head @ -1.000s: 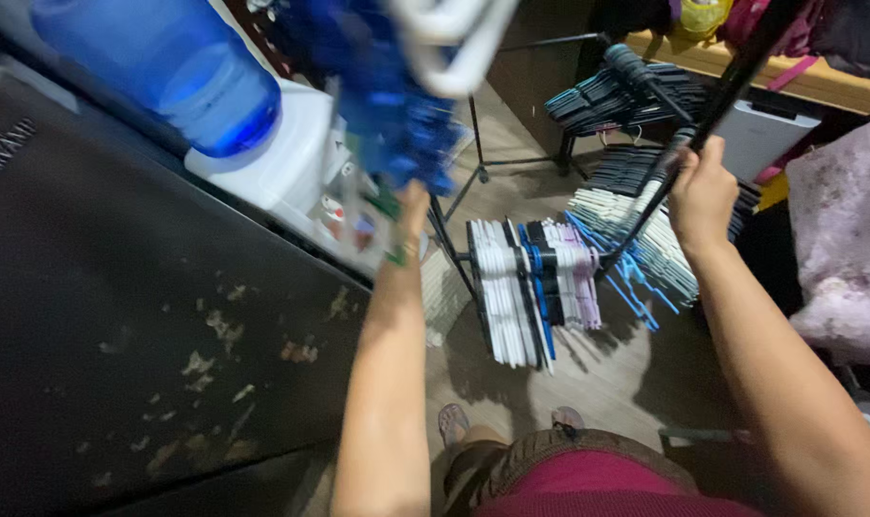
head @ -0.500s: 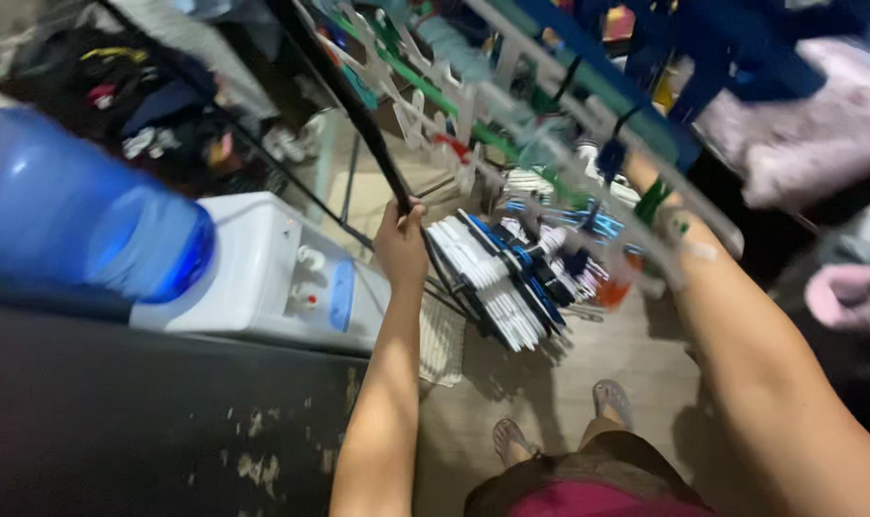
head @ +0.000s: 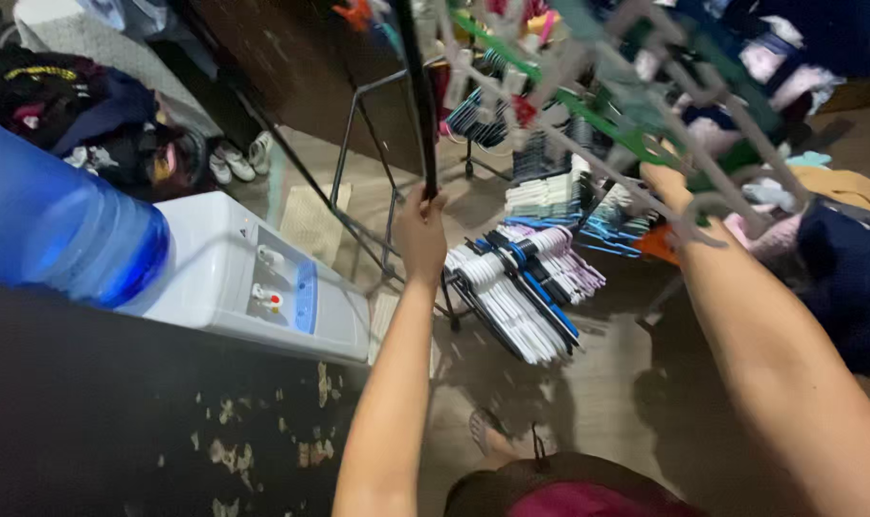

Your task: The person organizes several blue and white plastic clothes hangers by picking them up from a pile and hanging them onto the horizontal bars of a metal clothing rack.

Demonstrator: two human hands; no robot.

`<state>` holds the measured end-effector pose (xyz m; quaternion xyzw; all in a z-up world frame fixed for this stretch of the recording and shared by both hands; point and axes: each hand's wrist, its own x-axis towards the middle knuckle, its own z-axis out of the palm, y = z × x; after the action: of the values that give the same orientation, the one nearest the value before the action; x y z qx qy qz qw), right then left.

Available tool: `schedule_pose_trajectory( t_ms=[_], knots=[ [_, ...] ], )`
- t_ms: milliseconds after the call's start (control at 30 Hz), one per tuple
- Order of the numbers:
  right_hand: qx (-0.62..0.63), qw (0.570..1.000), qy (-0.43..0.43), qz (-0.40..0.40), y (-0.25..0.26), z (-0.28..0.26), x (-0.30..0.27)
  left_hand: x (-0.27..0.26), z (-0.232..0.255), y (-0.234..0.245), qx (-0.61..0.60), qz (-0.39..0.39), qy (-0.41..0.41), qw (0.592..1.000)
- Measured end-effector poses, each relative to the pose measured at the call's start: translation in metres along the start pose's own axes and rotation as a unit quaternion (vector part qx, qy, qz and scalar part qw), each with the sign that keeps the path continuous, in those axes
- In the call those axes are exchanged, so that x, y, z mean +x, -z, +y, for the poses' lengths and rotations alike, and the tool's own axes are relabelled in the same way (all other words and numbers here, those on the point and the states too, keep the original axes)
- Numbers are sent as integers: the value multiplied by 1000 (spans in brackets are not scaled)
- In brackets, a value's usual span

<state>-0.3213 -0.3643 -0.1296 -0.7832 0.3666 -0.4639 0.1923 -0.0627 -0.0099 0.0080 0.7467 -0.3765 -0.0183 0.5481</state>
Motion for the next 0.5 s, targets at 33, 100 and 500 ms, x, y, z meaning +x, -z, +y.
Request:
schedule_pose_trajectory(
  t_ms=[33,100,500],
  knots=[
    [-7,1000,-7,1,6,5,-12,1,-3,-5,12,-17,2,1000],
    [-17,1000,-15,9,18,10,-21,5,-8,-16,37,-8,-17,999],
    [-16,998,-29,44,28,-1,-7,71,-73,-43,-49,1,27,998]
  ],
)
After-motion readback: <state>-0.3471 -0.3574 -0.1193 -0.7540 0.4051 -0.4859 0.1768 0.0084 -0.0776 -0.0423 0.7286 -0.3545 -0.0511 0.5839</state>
